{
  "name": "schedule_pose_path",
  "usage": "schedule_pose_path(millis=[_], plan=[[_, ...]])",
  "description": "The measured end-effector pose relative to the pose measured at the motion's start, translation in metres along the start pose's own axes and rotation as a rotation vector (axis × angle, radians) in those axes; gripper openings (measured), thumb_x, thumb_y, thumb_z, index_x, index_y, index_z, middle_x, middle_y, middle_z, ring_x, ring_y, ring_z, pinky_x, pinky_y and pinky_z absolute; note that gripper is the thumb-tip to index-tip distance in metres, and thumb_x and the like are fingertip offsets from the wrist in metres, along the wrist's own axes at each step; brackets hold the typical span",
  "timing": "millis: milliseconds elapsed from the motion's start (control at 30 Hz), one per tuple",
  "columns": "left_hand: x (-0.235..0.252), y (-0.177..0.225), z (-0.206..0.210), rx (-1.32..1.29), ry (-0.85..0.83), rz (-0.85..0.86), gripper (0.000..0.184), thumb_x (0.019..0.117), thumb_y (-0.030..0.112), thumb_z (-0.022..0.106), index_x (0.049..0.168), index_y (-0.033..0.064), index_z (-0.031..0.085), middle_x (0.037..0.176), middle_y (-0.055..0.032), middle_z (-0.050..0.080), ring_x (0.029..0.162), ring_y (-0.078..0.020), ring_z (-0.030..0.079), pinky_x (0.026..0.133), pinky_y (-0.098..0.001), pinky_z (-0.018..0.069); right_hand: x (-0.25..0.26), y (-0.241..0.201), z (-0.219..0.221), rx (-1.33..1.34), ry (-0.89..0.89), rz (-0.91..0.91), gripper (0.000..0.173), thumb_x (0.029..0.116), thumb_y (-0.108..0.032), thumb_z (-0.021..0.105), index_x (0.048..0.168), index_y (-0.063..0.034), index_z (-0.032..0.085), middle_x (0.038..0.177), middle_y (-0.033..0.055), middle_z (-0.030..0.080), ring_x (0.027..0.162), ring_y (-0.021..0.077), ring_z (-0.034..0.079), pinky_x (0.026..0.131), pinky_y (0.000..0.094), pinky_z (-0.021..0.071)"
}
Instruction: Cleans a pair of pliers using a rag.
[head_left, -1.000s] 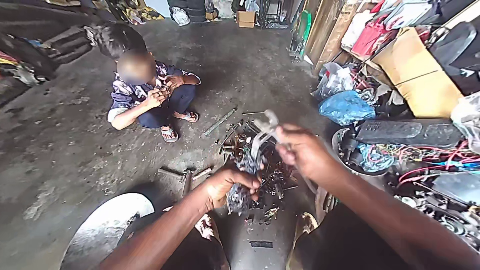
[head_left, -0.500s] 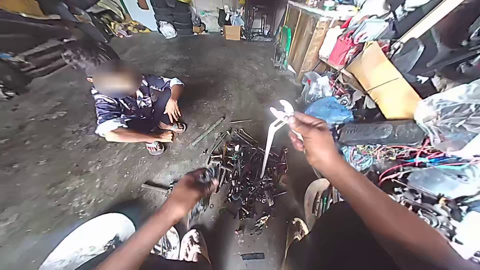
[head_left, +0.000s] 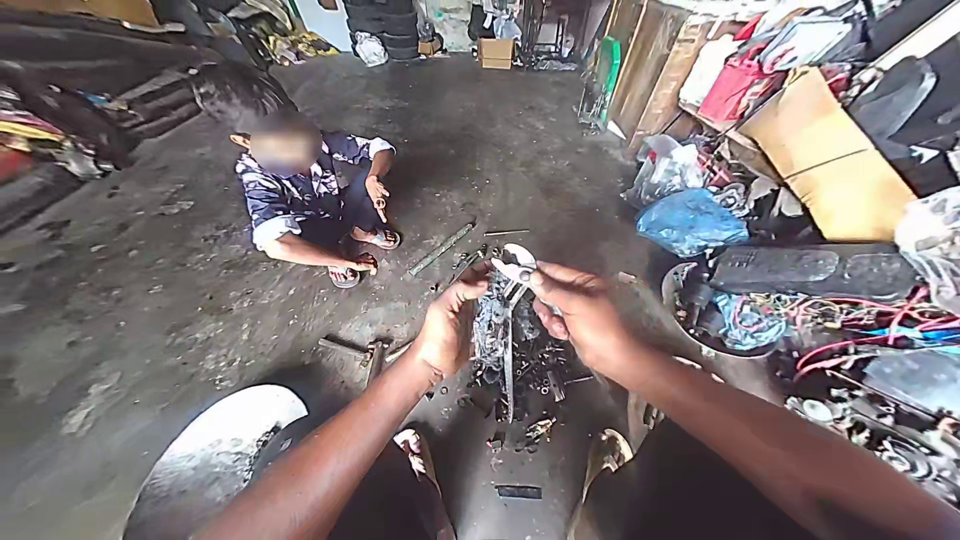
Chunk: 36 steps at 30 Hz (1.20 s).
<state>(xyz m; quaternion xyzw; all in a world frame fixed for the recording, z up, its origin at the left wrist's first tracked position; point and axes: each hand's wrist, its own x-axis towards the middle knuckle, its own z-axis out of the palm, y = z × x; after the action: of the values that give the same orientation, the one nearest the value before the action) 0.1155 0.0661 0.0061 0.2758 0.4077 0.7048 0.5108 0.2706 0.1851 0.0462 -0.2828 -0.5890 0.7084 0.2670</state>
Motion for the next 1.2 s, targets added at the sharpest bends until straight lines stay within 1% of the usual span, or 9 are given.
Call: schedule_pose_path(millis=[67, 133, 300, 467, 600, 900, 1067, 1133, 1200], plan=[[0.002, 0.003, -0.008, -0.063, -0.104, 0.001, 0.063, 0.0800, 0.012, 0.050, 0.142, 0.0198, 0.050, 0.120, -0.0074, 0.066, 0.104, -0.0176, 0.067, 0.086, -0.0400, 0.0583, 0.001, 0.004, 0.001, 0.010, 0.017, -0.003, 0.028, 0.1023, -0.012, 0.063, 0.128, -0.0028, 0.070, 0.065, 0.0065, 0.059, 0.045, 0.0052, 0.045, 0.039, 0.0180, 0.0355], [0.005, 0.004, -0.015, -0.049, -0.201, 0.011, 0.075, 0.0712, 0.002, 0.055, 0.144, 0.0186, 0.047, 0.117, -0.0080, 0.066, 0.101, -0.0160, 0.067, 0.086, -0.0373, 0.0578, 0.003, 0.005, -0.002, 0.010, 0.033, 0.019, 0.028, 0.1019, -0.011, 0.063, 0.128, -0.0025, 0.070, 0.065, 0.0064, 0.059, 0.045, 0.0051, 0.045, 0.039, 0.0181, 0.0350], [0.005, -0.001, -0.011, 0.241, -0.126, 0.009, 0.071, 0.0890, -0.005, 0.070, 0.151, 0.0129, 0.041, 0.124, -0.0129, 0.065, 0.103, -0.0210, 0.069, 0.089, -0.0369, 0.0604, 0.007, 0.013, -0.008, 0.005, 0.039, 0.067, 0.030, 0.1022, -0.014, 0.064, 0.130, -0.0039, 0.069, 0.064, 0.0064, 0.058, 0.045, 0.0057, 0.045, 0.040, 0.0184, 0.0354], [0.007, -0.010, -0.004, 0.376, 0.001, 0.125, 0.058, 0.0727, -0.003, 0.088, 0.125, 0.0019, 0.063, 0.111, -0.0141, 0.072, 0.100, -0.0241, 0.072, 0.089, -0.0408, 0.0631, 0.001, 0.024, 0.006, 0.016, 0.052, 0.068, 0.028, 0.1002, -0.011, 0.066, 0.127, -0.0035, 0.071, 0.069, 0.0072, 0.063, 0.047, 0.0058, 0.046, 0.041, 0.0190, 0.0366], [0.008, -0.013, 0.000, 0.306, 0.087, 0.159, 0.050, 0.0666, -0.010, 0.088, 0.110, 0.0025, 0.066, 0.100, -0.0100, 0.073, 0.093, -0.0184, 0.072, 0.086, -0.0369, 0.0622, -0.001, 0.034, 0.017, 0.056, -0.028, -0.023, 0.025, 0.1009, -0.007, 0.063, 0.123, 0.0004, 0.072, 0.071, 0.0060, 0.065, 0.049, 0.0045, 0.049, 0.043, 0.0183, 0.0388], [0.000, 0.004, -0.015, 0.595, -0.072, 0.448, 0.018, 0.0845, 0.015, 0.084, 0.097, 0.0069, 0.074, 0.090, -0.0002, 0.075, 0.082, -0.0078, 0.071, 0.078, -0.0296, 0.0614, -0.009, 0.018, 0.011, 0.055, -0.193, -0.078, 0.024, 0.1001, -0.003, 0.060, 0.121, 0.0028, 0.071, 0.072, 0.0056, 0.064, 0.053, 0.0028, 0.049, 0.046, 0.0160, 0.0394], [-0.001, 0.031, -0.042, 0.660, -0.262, 0.470, 0.012, 0.0888, 0.019, 0.079, 0.083, 0.0102, 0.072, 0.077, 0.0046, 0.067, 0.068, -0.0028, 0.061, 0.063, -0.0215, 0.0534, -0.002, 0.000, 0.005, 0.044, -0.125, 0.034, 0.023, 0.1054, -0.019, 0.056, 0.119, -0.0078, 0.072, 0.063, 0.0014, 0.054, 0.044, 0.0026, 0.041, 0.040, 0.0167, 0.0341], [-0.009, 0.044, -0.063, 0.678, -0.125, 0.495, 0.008, 0.0908, 0.020, 0.077, 0.087, 0.0148, 0.072, 0.080, 0.0059, 0.069, 0.069, -0.0031, 0.063, 0.063, -0.0218, 0.0560, 0.011, -0.011, -0.009, 0.030, -0.036, 0.006, 0.024, 0.1078, -0.023, 0.053, 0.118, -0.0110, 0.071, 0.061, -0.0002, 0.052, 0.042, 0.0024, 0.038, 0.038, 0.0165, 0.0330], [-0.007, 0.050, -0.074, 0.628, 0.140, 0.442, 0.010, 0.1001, 0.026, 0.064, 0.097, 0.0193, 0.071, 0.083, 0.0063, 0.070, 0.071, -0.0039, 0.066, 0.064, -0.0241, 0.0585, 0.015, -0.017, -0.023, 0.019, 0.030, -0.052, 0.027, 0.1070, -0.019, 0.055, 0.128, -0.0107, 0.069, 0.062, 0.0011, 0.052, 0.044, 0.0038, 0.039, 0.039, 0.0173, 0.0331]])
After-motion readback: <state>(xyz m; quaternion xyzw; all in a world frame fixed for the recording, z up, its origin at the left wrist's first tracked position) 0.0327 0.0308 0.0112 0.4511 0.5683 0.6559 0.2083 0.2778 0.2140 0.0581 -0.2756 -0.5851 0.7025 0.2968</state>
